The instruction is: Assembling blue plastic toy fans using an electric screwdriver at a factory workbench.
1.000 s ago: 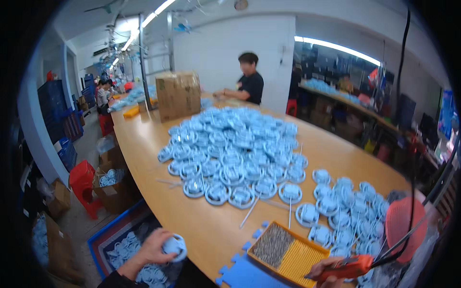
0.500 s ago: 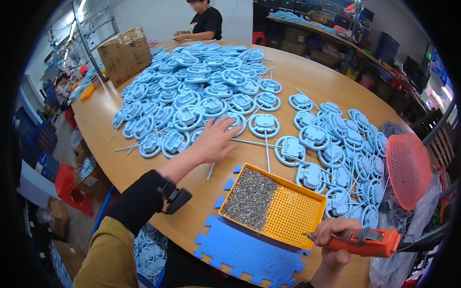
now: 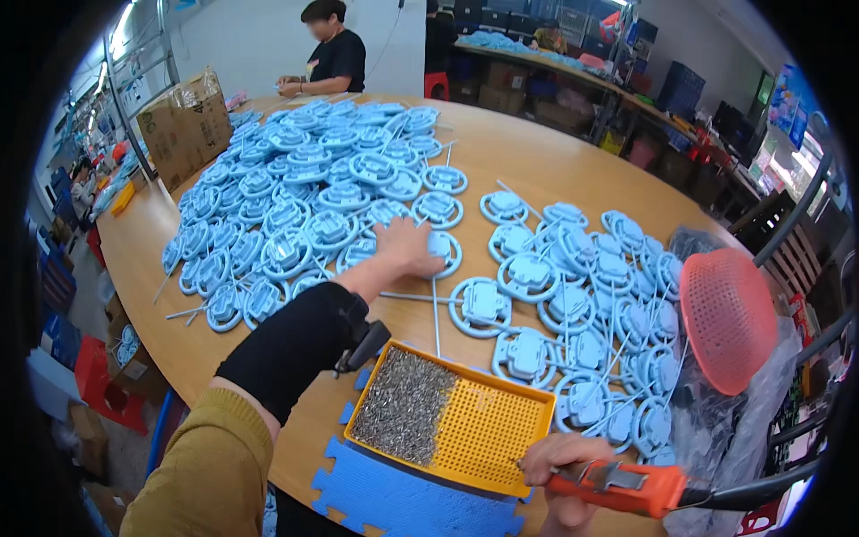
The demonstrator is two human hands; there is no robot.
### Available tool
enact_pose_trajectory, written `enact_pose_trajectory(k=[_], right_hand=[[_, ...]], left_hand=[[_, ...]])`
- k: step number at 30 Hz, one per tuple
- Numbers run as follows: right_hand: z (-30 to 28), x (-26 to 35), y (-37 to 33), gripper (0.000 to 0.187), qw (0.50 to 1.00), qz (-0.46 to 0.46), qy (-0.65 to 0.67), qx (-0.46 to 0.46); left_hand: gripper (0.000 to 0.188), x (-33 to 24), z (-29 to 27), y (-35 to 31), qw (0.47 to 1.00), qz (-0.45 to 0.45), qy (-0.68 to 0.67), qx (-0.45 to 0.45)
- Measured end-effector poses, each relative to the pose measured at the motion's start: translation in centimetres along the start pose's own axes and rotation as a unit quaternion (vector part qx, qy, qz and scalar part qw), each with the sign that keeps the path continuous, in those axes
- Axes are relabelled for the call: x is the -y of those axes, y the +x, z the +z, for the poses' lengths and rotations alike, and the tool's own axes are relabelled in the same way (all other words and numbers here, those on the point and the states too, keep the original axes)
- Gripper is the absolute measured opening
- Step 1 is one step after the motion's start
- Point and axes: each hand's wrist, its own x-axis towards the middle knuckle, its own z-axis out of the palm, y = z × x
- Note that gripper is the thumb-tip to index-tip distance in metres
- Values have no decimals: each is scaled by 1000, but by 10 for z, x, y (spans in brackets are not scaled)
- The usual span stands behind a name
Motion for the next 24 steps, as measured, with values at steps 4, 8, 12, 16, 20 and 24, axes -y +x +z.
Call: enact_pose_trajectory(k=[4, 8, 12, 16, 20, 24], right_hand=[[3, 12, -13, 63, 996, 32, -56, -57], [19, 33, -15, 65, 989, 119, -23, -84], [17, 30, -15, 66, 991, 99, -22, -84], [25, 29, -8, 67, 990, 102, -35, -87], [26, 26, -10, 69, 993, 91, -4, -76], [28, 33, -17, 70, 990, 102, 0, -93]], left_hand=[[68, -24, 20, -3, 998, 46, -16, -30], [59, -30, 35, 9, 999, 38, -32, -10], [58, -28, 22, 3, 995, 94, -25, 34], [60, -6, 25, 16, 986, 129, -91, -53], [61, 23, -33, 2, 947, 197, -198, -162], [66, 40, -95, -98, 860, 412, -266, -142]])
